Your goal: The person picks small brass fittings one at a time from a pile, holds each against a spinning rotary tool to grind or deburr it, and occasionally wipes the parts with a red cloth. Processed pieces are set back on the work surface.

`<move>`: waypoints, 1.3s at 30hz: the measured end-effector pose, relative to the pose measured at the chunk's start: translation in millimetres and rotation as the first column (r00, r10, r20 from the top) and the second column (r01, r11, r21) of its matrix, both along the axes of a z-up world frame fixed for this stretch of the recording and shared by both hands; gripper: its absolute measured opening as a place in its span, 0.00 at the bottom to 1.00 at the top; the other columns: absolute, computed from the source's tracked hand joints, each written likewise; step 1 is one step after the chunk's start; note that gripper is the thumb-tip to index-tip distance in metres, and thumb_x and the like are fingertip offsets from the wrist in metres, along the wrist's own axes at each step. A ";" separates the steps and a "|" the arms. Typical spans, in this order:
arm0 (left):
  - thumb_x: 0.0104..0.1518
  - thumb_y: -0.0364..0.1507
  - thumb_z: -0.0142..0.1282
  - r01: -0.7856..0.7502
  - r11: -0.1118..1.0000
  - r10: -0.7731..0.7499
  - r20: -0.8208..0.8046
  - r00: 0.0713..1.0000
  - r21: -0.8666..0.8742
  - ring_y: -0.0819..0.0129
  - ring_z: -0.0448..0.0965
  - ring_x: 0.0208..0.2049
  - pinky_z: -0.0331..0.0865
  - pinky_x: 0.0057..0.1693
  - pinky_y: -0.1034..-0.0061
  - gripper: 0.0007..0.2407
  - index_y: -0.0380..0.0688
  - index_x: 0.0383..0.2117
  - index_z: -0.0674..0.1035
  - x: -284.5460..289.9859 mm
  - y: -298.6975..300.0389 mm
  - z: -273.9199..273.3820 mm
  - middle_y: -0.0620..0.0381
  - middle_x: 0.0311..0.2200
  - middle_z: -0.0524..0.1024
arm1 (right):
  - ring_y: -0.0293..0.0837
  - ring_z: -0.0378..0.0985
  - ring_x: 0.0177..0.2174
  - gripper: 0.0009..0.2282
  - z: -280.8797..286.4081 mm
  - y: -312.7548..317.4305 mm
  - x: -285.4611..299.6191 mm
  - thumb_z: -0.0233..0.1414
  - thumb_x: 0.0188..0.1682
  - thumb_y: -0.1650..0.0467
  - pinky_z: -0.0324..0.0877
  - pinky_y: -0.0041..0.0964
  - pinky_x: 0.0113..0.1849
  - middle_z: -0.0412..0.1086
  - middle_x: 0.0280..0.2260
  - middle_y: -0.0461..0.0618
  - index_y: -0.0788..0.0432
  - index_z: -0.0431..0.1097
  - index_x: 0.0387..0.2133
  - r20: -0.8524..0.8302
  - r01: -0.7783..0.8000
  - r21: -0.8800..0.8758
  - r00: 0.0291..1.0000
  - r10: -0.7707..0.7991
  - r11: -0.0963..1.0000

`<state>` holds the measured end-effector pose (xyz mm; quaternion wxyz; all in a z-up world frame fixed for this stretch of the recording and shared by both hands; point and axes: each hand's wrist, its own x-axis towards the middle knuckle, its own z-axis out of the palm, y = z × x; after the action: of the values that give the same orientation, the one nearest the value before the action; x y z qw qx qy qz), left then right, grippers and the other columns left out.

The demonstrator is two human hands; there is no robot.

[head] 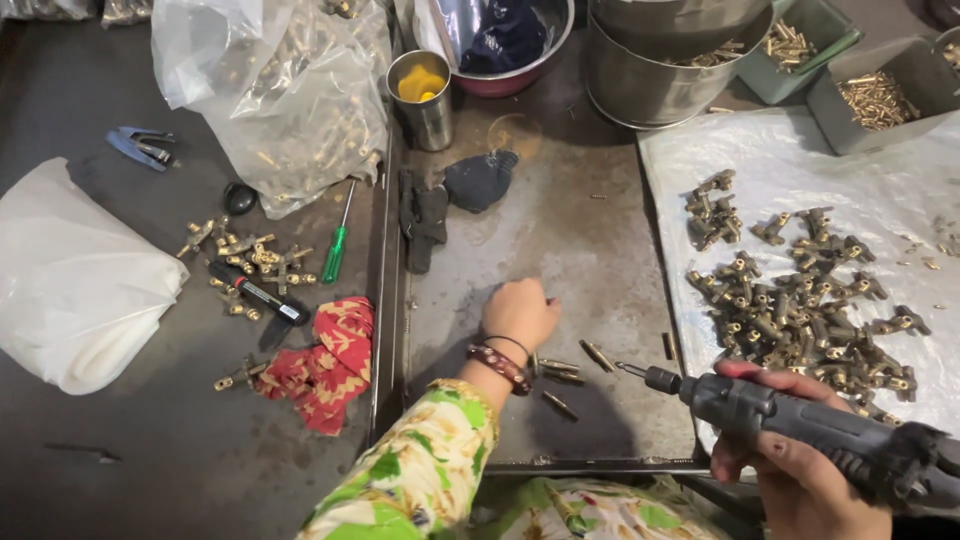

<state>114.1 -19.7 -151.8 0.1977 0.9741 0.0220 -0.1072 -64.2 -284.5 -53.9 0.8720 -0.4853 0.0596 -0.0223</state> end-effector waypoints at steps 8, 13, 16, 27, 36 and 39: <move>0.64 0.28 0.53 -0.264 -0.086 -0.146 -0.250 0.957 -0.961 0.71 0.79 0.24 0.72 0.31 0.77 0.06 0.36 0.37 0.78 -37.8 22.1 46.1 0.53 0.28 0.80 | 0.61 0.78 0.33 0.22 11.9 4.7 1.8 0.55 0.41 0.79 0.77 0.53 0.30 0.66 0.56 0.76 0.66 0.66 0.52 -0.032 -0.019 -0.083 0.999 0.017 0.996; 0.64 0.28 0.51 -0.358 -0.335 -0.115 -0.339 0.934 -0.872 0.75 0.70 0.20 0.62 0.27 0.81 0.05 0.39 0.35 0.76 -75.3 4.8 85.8 0.58 0.25 0.75 | 0.61 0.78 0.32 0.24 31.7 12.9 11.5 0.57 0.40 0.77 0.77 0.51 0.29 0.66 0.56 0.75 0.64 0.65 0.53 0.052 -0.066 -0.078 0.996 0.070 0.995; 0.63 0.28 0.51 -0.414 -0.421 -0.113 -0.406 0.907 -0.807 0.76 0.65 0.18 0.57 0.25 0.82 0.04 0.42 0.34 0.76 -84.9 0.6 92.6 0.61 0.22 0.70 | 0.61 0.79 0.36 0.23 48.5 20.8 16.8 0.58 0.41 0.76 0.78 0.49 0.28 0.66 0.55 0.74 0.64 0.65 0.53 0.133 -0.099 -0.099 0.985 0.112 0.990; 0.67 0.49 0.32 -0.304 -0.142 0.169 -0.325 0.930 -0.942 0.78 0.58 0.15 0.50 0.25 0.80 0.29 0.37 0.25 0.78 -100.4 2.9 117.2 0.64 0.15 0.63 | 0.57 0.83 0.29 0.23 62.6 39.3 7.7 0.61 0.43 0.76 0.81 0.49 0.30 0.67 0.53 0.74 0.63 0.65 0.53 0.204 -0.166 -0.202 0.957 0.208 0.965; 0.67 0.51 0.26 -0.151 0.127 0.304 -0.107 0.947 -0.980 0.79 0.60 0.18 0.52 0.28 0.80 0.32 0.38 0.23 0.78 -107.8 5.3 125.2 0.65 0.16 0.65 | 0.56 0.86 0.30 0.23 60.1 37.6 10.7 0.61 0.46 0.77 0.84 0.51 0.31 0.64 0.56 0.73 0.62 0.64 0.55 0.251 -0.286 -0.235 0.906 0.342 0.929; 0.67 0.51 0.26 -0.139 0.130 0.306 -0.093 0.948 -0.982 0.79 0.58 0.18 0.51 0.28 0.79 0.31 0.38 0.23 0.78 -107.5 6.7 126.1 0.65 0.15 0.63 | 0.57 0.86 0.30 0.23 58.7 37.3 10.3 0.62 0.46 0.77 0.85 0.51 0.30 0.64 0.55 0.74 0.62 0.65 0.55 0.253 -0.298 -0.201 0.904 0.343 0.933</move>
<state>6.6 -12.9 -25.6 0.7915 0.6060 0.0793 -0.0018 -53.8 -247.2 4.8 0.8220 -0.5476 -0.1491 0.0476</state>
